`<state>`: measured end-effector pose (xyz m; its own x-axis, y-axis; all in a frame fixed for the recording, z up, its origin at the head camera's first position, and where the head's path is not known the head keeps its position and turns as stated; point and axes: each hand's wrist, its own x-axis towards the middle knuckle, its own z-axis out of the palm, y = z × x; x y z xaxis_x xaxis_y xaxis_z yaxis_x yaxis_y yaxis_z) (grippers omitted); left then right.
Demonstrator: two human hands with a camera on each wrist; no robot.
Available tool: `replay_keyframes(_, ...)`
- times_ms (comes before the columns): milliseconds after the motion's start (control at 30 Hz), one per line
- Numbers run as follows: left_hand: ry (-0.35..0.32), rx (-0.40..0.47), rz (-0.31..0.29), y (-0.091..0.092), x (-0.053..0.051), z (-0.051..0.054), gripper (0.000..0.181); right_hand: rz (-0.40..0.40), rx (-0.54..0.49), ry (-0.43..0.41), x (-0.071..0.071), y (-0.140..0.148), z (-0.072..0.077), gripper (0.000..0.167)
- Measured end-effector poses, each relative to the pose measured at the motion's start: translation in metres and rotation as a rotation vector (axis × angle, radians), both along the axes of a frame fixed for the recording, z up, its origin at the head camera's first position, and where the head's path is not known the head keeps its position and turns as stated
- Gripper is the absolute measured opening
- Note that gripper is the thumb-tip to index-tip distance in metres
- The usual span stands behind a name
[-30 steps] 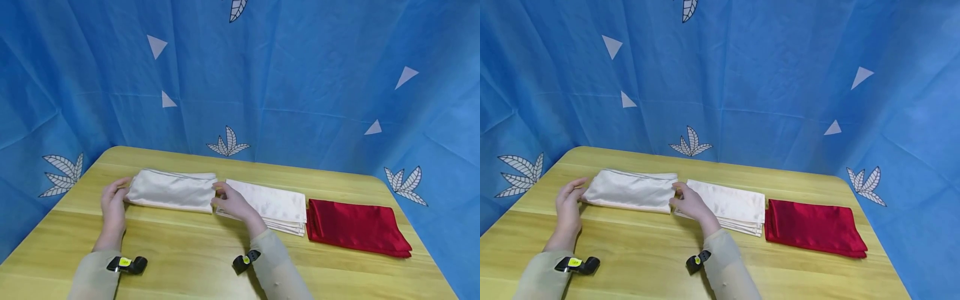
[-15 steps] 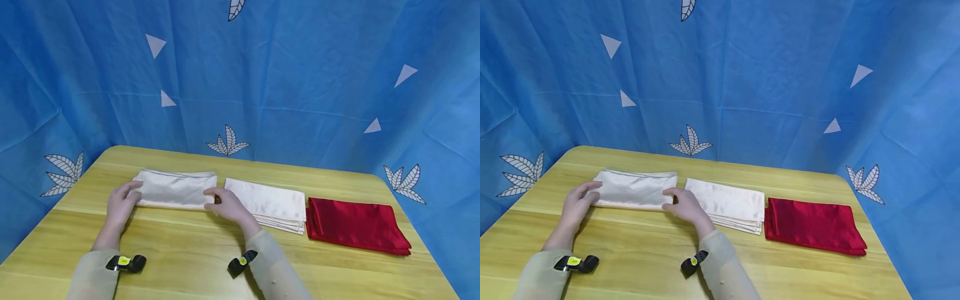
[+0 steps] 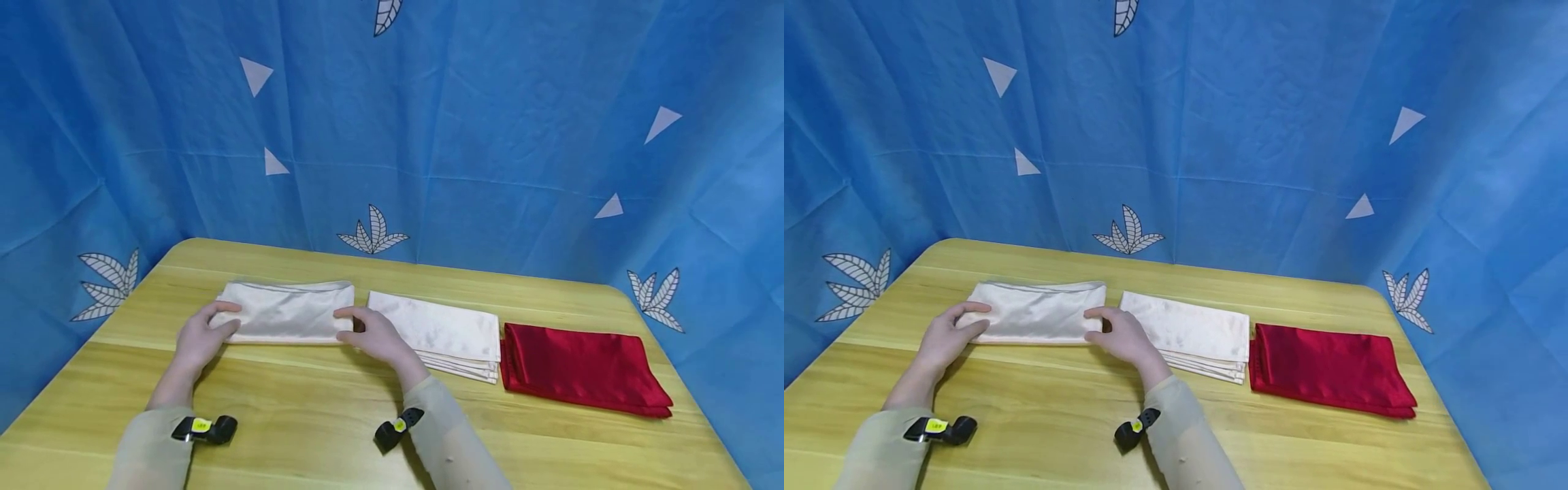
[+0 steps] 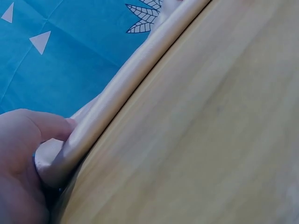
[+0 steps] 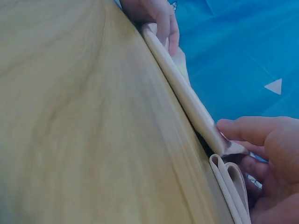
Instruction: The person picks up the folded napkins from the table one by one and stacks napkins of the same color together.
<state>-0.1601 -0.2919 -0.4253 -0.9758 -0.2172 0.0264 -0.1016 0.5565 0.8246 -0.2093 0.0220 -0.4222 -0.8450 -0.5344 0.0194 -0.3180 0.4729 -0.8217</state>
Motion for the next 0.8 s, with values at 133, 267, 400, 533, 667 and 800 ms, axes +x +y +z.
replay_keyframes(133, 0.017, 0.091, 0.041, 0.002, -0.002, -0.001, 0.035, -0.003, -0.100, -0.037, 0.001, 0.003, -0.004, 0.038)
replay_keyframes(267, 0.043, 0.124, 0.048, 0.002, -0.003, -0.003, 0.036, -0.006, -0.204, -0.030, 0.002, 0.006, -0.010, 0.034)
replay_keyframes(400, 0.068, 0.117, 0.035, 0.003, -0.003, -0.005, 0.037, -0.026, -0.275, 0.018, 0.005, 0.009, -0.013, 0.030)
replay_keyframes(533, 0.081, 0.121, 0.031, 0.009, -0.004, -0.009, 0.038, -0.090, -0.320, 0.058, 0.007, 0.013, -0.015, 0.027)
replay_keyframes(667, 0.088, 0.159, 0.018, 0.020, -0.006, -0.012, 0.037, -0.168, -0.304, 0.114, 0.007, 0.020, -0.015, 0.022)
replay_keyframes(800, 0.094, 0.209, -0.015, 0.034, -0.009, -0.013, 0.035, -0.217, -0.329, 0.152, 0.006, 0.033, -0.015, 0.020)
